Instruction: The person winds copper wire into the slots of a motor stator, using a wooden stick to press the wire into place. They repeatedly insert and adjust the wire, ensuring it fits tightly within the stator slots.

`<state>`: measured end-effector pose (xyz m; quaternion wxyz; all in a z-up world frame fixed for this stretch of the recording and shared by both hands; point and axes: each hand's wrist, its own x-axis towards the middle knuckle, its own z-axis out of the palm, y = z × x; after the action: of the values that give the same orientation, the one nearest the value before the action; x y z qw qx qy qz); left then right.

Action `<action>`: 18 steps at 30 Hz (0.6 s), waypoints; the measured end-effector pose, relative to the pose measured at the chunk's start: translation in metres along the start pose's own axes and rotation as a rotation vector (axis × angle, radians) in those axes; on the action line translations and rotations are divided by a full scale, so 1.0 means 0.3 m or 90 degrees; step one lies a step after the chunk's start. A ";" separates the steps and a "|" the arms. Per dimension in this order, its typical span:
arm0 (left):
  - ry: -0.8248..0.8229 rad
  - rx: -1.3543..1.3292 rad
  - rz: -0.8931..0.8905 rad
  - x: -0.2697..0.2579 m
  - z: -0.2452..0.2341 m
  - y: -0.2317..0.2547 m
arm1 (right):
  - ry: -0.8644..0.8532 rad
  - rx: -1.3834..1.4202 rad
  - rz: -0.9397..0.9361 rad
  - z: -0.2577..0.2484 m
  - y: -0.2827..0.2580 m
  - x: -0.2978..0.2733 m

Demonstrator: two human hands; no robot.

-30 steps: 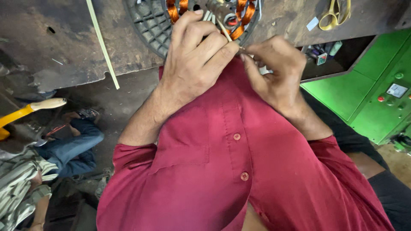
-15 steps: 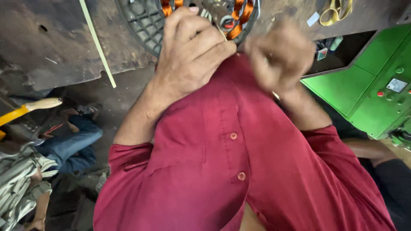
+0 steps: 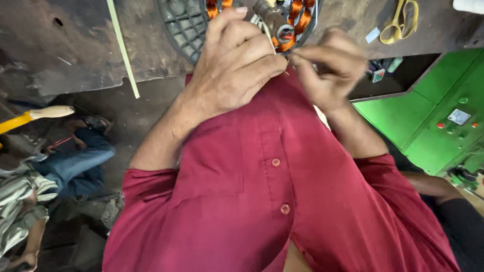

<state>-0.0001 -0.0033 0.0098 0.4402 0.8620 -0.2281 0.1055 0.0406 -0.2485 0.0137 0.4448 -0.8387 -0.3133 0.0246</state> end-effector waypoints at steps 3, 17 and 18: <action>-0.018 0.008 -0.013 0.027 -0.018 -0.021 | -0.042 0.006 -0.022 0.019 0.050 -0.039; -0.024 -0.028 -0.008 -0.004 0.002 -0.043 | -0.014 0.176 -0.004 0.037 -0.023 0.024; -0.030 -0.032 -0.011 -0.017 0.009 -0.037 | 0.004 0.157 0.054 0.035 -0.035 0.028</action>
<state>0.0009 0.0017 -0.0018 0.4570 0.8549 -0.2335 0.0757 0.0388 -0.2318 0.0173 0.5442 -0.7901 -0.2709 0.0792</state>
